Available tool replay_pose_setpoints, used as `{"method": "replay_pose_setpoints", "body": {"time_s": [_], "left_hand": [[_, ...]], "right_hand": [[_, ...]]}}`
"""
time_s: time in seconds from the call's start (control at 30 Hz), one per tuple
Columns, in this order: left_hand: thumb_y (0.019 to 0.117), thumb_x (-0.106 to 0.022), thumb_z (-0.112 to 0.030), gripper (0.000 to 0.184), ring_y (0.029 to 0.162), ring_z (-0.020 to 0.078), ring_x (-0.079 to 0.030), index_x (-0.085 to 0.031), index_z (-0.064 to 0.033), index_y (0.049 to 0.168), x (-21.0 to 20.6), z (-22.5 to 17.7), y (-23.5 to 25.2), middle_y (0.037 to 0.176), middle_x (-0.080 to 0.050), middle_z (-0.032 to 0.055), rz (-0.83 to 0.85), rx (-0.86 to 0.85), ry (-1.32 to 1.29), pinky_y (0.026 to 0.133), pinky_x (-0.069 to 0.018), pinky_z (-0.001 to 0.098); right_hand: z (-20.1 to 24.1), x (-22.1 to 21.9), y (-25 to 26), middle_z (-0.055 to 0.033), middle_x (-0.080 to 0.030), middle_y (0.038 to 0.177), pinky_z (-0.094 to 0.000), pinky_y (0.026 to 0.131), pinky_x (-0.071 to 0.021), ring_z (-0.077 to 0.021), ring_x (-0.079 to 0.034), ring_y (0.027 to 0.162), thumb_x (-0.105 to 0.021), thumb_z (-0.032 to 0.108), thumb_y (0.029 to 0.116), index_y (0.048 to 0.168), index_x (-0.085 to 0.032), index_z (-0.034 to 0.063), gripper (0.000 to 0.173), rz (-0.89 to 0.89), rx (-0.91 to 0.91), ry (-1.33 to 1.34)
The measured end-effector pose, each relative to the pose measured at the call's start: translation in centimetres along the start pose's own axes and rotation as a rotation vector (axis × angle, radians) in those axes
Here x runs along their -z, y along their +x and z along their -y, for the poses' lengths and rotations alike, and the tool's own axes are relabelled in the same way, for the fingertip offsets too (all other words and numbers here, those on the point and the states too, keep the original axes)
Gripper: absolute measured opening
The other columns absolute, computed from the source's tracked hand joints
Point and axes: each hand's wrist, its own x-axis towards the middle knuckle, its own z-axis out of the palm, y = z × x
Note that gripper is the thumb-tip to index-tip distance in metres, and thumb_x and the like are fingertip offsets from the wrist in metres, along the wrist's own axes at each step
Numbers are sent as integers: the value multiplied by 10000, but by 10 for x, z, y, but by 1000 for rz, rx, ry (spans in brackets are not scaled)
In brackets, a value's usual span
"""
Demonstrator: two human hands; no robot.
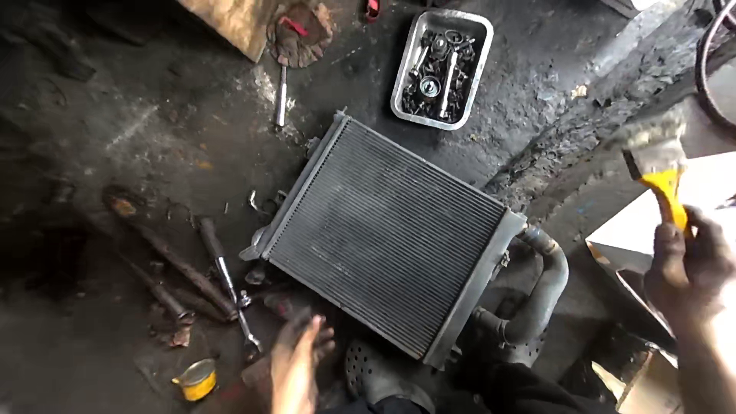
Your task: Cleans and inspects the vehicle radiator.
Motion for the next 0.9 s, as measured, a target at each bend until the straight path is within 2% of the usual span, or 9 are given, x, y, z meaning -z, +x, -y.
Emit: {"method": "replay_pose_setpoints", "body": {"time_s": [0.07, 0.17, 0.3, 0.37, 0.47, 0.57, 0.67, 0.83, 0.9], "left_hand": [[1057, -541, -200, 514, 903, 223, -637, -363, -26, 1507, -20, 31, -6, 1256, -530, 181, -140, 139, -101, 724, -567, 377], [1055, -554, -277, 644, 1213, 360, -512, -258, -55, 1583, -41, 62, -12, 1540, -345, 265, -271, 313, -167, 921, -493, 499], [1080, -433, -438, 655, 1398, 365, -432, -251, -73, 1592, -71, 84, 2, 1632, -278, 220, -261, 414, -328, 1056, -445, 518], [1087, -393, -434, 622, 1362, 340, -449, -267, -79, 1582, -84, 86, 8, 1596, -330, 211, -233, 390, -423, 1057, -422, 533], [1092, -392, -402, 502, 1137, 232, -566, -382, -100, 1493, -91, 88, 16, 1372, -522, 136, -125, 380, -467, 932, -482, 458], [1086, -445, -347, 411, 1049, 216, -623, -494, -79, 1395, -91, 83, 19, 1241, -616, 130, -96, 377, -465, 863, -529, 431], [1074, -483, -315, 355, 1016, 218, -639, -540, -76, 1331, -91, 82, 19, 1175, -641, 127, -86, 355, -444, 834, -543, 425], [1056, -525, -280, 353, 1037, 250, -646, -551, -64, 1335, -91, 80, 18, 1195, -648, 154, -81, 313, -435, 851, -548, 451], [1051, -536, -278, 345, 1021, 249, -652, -558, -61, 1318, -91, 81, 18, 1177, -655, 153, -83, 302, -440, 832, -553, 447]], "right_hand": [[-12, -15, -22, -55, -576, 880, -171, 611, -467, 31, -494, 656, -438, 331, 1077, 1336, -524, -65, 481, -58, -71, 122], [-27, -27, -42, -31, -614, 923, -107, 651, -464, 103, -510, 709, -471, 306, 1065, 1258, -548, -131, 484, -61, -61, 235], [-42, -31, -31, 72, -616, 952, -75, 670, -466, 154, -511, 730, -492, 325, 1070, 1290, -542, -80, 464, -17, -13, 311], [-48, -38, -22, 133, -578, 860, -82, 599, -446, 142, -488, 656, -494, 344, 1067, 1290, -556, -30, 439, -42, -25, 360], [-41, -51, -12, 178, -542, 818, -88, 576, -453, 130, -490, 626, -465, 307, 1072, 1291, -539, 14, 373, -30, -60, 450], [-31, -61, -11, 92, -557, 794, -135, 553, -470, 79, -496, 594, -463, 359, 1067, 1291, -549, -18, 447, 89, -75, 373], [-2, -70, -16, -79, -654, 807, -296, 578, -515, -80, -576, 614, -495, 315, 1026, 1280, -603, -45, 455, 276, -20, 232], [49, -117, -27, -75, -738, 954, -361, 689, -587, -145, -684, 721, -520, 296, 1034, 1375, -613, 73, 417, 621, 170, 331], [62, -126, -11, -110, -741, 1042, -457, 797, -582, -236, -715, 843, -504, 288, 1052, 1445, -578, 133, 429, 802, 202, 226]]}}
